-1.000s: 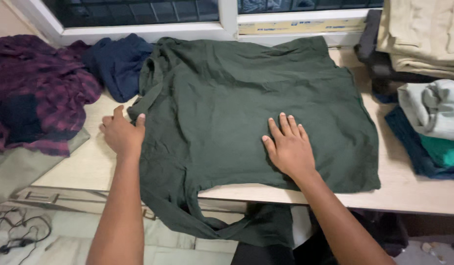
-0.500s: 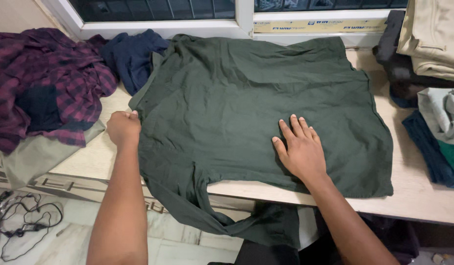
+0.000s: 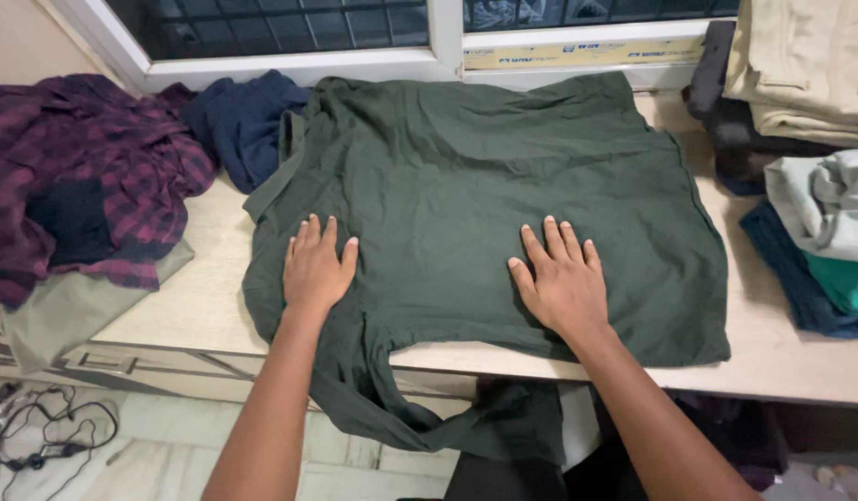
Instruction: The person buttons a dark green long-sleeved shirt on a table, then folds it neatly. Other folded clothes are visible nearby.
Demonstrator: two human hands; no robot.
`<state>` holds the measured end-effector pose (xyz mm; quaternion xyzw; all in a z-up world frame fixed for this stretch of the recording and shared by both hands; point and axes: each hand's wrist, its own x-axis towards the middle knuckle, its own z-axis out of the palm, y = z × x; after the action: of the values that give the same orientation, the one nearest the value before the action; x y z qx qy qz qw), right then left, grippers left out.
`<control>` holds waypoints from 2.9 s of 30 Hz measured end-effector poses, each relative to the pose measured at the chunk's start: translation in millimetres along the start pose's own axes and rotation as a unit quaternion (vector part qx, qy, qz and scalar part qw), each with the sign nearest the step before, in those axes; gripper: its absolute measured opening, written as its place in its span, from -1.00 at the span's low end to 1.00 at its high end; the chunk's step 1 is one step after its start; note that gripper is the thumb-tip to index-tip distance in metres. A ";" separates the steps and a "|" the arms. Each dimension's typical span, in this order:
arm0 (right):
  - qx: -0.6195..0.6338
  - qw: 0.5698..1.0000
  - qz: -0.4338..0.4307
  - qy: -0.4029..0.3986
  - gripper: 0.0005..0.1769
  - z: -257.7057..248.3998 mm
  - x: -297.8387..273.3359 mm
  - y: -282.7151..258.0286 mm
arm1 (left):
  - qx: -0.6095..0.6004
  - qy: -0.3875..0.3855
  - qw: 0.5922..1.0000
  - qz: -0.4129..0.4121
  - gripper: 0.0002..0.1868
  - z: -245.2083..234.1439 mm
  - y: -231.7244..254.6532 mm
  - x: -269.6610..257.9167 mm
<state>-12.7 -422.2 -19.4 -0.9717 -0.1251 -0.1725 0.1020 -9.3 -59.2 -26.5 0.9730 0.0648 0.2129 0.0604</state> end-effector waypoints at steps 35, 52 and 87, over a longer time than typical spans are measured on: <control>-0.052 0.982 0.172 -0.061 -0.06 -27.7 -5.9 140.4 | -0.004 -0.121 0.992 -0.029 -0.12 -13.2 33.0 2.1; -0.020 0.996 0.086 -0.016 -0.20 -6.9 -9.0 122.8 | -0.135 0.175 0.975 0.009 -0.63 -19.0 -44.5 -1.4; 0.004 0.998 0.060 -0.016 -0.22 0.1 26.6 99.5 | 0.048 0.020 0.998 0.028 -0.50 16.1 -67.8 47.4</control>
<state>39.2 -510.9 -25.4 -0.9797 -0.0687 -0.1503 0.1137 33.5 13.2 -31.6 0.9717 0.0487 0.2309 0.0060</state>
